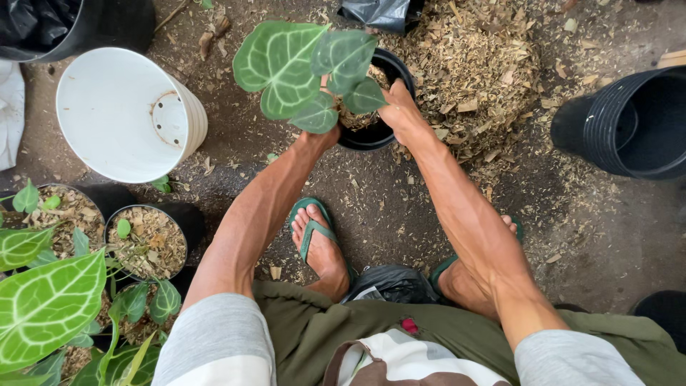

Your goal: The person prepares a black plastic pot by adding wood chips, then removes a small plant from a nursery bag and places it into the pot. They continue to add wood chips around the plant and gently press the medium to secure it.

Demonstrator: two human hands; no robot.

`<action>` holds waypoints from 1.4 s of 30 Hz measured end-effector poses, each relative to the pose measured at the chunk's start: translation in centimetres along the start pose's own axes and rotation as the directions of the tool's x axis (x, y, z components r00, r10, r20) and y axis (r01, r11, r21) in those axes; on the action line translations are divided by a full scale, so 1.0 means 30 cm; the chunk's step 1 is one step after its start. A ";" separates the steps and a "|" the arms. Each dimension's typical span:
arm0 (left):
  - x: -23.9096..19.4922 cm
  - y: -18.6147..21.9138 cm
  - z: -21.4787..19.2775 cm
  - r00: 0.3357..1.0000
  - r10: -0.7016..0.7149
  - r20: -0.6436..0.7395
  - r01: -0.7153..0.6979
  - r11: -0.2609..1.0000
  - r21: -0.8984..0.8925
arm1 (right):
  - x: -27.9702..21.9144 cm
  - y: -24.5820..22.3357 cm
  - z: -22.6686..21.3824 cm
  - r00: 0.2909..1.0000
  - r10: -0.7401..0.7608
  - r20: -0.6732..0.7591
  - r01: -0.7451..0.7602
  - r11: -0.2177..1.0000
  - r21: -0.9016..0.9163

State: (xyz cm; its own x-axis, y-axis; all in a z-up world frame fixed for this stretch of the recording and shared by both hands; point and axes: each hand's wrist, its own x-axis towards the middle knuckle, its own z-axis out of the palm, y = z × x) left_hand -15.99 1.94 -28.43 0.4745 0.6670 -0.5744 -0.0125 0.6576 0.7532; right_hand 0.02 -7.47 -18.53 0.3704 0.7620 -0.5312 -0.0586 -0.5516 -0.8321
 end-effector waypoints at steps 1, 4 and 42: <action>0.001 -0.006 0.016 1.000 -0.007 0.005 0.007 1.000 -0.005 | -0.006 -0.006 -0.017 0.997 0.062 -0.043 -0.065 0.996 -0.063; 0.013 -0.023 0.072 0.999 -0.026 0.023 0.027 0.999 -0.022 | -0.042 -0.039 -0.068 0.999 -0.033 0.043 0.040 0.987 -0.153; 0.057 0.022 0.212 0.998 0.054 0.018 -0.052 0.996 -0.073 | -0.231 -0.180 -0.196 0.993 0.049 -0.105 -0.074 0.968 -0.240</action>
State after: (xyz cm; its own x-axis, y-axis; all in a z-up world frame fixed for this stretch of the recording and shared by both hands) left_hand -9.60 1.28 -26.89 0.4891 0.6948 -0.5273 -0.1018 0.6458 0.7567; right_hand 3.21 -11.77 -9.42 0.4621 0.6940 -0.5521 0.1384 -0.6713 -0.7281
